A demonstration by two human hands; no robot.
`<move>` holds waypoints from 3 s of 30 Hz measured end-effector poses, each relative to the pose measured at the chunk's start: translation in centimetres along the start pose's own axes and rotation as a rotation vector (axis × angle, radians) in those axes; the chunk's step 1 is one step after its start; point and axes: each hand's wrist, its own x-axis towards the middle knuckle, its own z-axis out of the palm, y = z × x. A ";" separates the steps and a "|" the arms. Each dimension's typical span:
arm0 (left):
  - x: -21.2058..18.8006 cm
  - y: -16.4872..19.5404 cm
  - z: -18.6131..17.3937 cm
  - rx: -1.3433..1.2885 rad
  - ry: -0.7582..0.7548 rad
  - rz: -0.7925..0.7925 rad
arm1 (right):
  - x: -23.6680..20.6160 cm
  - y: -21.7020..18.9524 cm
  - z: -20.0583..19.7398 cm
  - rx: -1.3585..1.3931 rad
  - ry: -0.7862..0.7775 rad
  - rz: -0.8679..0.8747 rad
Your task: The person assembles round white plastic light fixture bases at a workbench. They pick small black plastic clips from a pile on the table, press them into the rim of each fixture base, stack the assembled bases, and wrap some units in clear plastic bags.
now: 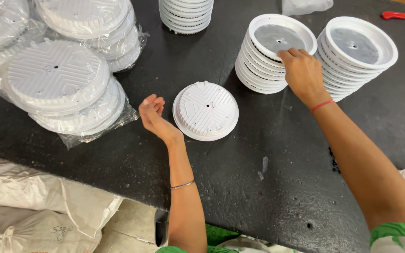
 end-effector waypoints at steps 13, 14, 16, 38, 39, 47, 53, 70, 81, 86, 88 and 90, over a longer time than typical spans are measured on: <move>0.2 -5.4 -0.4 0.625 -0.331 0.011 | -8.3 -9.5 4.7 0.638 -0.055 0.398; -0.1 -5.5 -0.5 0.634 -0.375 0.002 | -9.7 -9.9 5.6 0.854 -0.137 0.594; -0.8 -5.8 -0.1 0.639 -0.503 -0.051 | -12.0 -10.1 6.7 1.091 -0.188 0.830; -12.6 -1.7 6.2 0.551 -1.548 -0.753 | -30.1 4.2 -5.3 0.070 -0.052 0.569; -12.5 -1.8 6.1 0.557 -1.534 -0.742 | -30.0 4.4 -4.7 0.052 -0.088 0.575; -11.6 -3.6 5.4 0.483 -1.515 -0.711 | -29.8 6.7 -2.4 -0.028 -0.330 0.675; -11.2 -4.2 4.7 0.477 -1.480 -0.692 | -26.1 5.4 -5.2 0.082 -0.473 0.779; -10.9 -4.1 4.8 0.529 -1.456 -0.653 | -19.7 -9.0 -8.6 0.518 -0.264 0.541; -10.8 -4.3 4.6 0.540 -1.460 -0.628 | -20.1 -9.2 -8.6 0.532 -0.242 0.483; -10.9 -3.8 4.7 0.606 -1.451 -0.605 | -19.5 -8.6 -9.1 0.632 -0.310 0.566; -10.9 -3.7 4.7 0.597 -1.454 -0.605 | -19.0 -8.2 -9.3 0.682 -0.332 0.579; -10.9 -3.6 4.7 0.572 -1.458 -0.618 | -18.7 -8.0 -9.4 0.645 -0.369 0.547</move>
